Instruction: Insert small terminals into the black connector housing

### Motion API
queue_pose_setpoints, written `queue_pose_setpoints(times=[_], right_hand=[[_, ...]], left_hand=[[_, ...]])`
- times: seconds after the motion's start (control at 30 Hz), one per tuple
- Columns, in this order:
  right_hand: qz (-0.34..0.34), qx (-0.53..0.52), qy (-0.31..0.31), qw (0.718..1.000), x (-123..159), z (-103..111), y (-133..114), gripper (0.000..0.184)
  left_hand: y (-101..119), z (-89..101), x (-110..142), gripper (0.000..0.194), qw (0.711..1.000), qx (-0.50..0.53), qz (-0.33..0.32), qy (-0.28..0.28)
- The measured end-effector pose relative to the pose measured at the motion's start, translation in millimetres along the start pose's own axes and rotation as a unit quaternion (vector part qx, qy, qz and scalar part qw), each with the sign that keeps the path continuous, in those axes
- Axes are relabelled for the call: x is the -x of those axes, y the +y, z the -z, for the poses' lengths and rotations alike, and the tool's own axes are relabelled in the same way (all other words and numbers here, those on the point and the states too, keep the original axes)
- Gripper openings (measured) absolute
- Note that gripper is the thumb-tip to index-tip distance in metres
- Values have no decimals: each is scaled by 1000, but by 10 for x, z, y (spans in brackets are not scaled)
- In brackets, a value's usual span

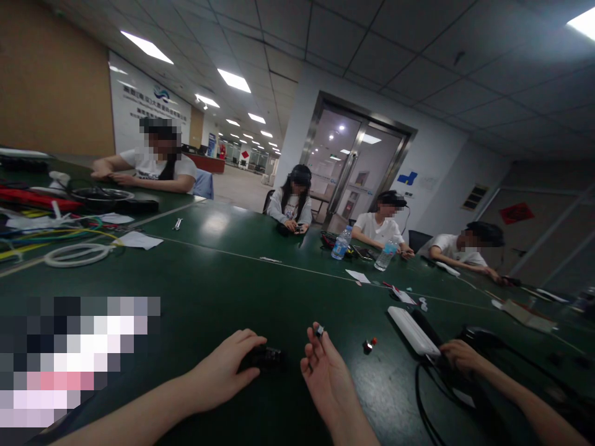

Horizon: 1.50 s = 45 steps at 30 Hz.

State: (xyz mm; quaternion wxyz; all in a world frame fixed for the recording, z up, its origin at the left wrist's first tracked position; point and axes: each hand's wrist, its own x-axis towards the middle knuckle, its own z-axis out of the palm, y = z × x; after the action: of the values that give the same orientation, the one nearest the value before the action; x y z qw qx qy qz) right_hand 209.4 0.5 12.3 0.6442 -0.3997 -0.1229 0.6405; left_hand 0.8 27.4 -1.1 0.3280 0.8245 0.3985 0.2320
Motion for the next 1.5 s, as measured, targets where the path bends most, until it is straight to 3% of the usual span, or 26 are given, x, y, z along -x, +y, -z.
queue_pose_setpoints(times=[0.37,0.83,1.5], right_hand=[[-3,-27,25,999,-7,-5,7,22],[-7,-38,42,998,-25,-5,6,17],[-19,-56,34,998,-25,4,-1,18]], left_hand=[[-89,-37,-9,41,1000,-6,-7,6],[-41,-14,-5,40,1000,-5,-8,5],[-34,-8,2,41,1000,-19,-19,3]])
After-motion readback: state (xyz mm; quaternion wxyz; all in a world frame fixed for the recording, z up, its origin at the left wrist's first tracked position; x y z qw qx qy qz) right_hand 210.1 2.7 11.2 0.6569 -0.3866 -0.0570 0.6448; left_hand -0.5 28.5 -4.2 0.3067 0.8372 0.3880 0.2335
